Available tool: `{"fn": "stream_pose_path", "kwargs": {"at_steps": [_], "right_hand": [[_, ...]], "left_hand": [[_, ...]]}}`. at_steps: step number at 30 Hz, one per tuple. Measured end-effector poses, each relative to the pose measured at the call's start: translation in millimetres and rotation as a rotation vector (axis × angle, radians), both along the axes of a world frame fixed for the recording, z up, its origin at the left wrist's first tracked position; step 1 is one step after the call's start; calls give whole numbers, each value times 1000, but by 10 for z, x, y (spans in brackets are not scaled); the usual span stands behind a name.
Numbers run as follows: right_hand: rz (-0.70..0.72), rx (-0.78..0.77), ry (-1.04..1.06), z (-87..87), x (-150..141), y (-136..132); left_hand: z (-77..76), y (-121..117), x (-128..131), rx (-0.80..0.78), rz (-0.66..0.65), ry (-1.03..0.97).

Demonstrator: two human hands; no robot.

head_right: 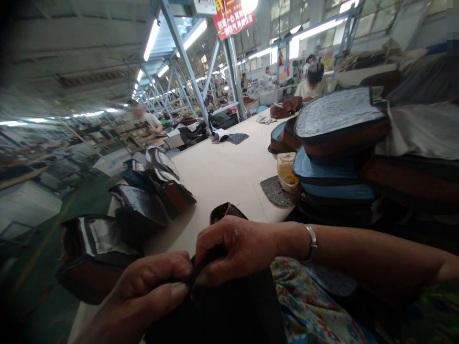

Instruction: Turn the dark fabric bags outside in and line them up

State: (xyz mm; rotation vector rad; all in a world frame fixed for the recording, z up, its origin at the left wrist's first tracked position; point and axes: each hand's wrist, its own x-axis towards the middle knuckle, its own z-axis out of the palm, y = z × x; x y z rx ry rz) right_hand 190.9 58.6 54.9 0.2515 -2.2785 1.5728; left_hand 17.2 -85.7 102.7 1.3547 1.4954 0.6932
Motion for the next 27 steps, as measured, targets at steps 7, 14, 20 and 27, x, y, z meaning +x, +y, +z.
{"fn": "stream_pose_path", "kwargs": {"at_steps": [7, 14, 20, 27], "right_hand": [[-74, 31, 12, -61, -20, -61], [-80, 2, -20, -13, 80, -37], [-156, 100, -118, 161, 94, -33], [-220, 587, 218, 30, 84, -80]], "left_hand": [[46, 20, 104, -30, 69, 121], [48, -6, 88, 32, 55, 152], [28, -8, 96, 277, -34, 414], [-35, -33, 46, 343, -69, 528]]}}
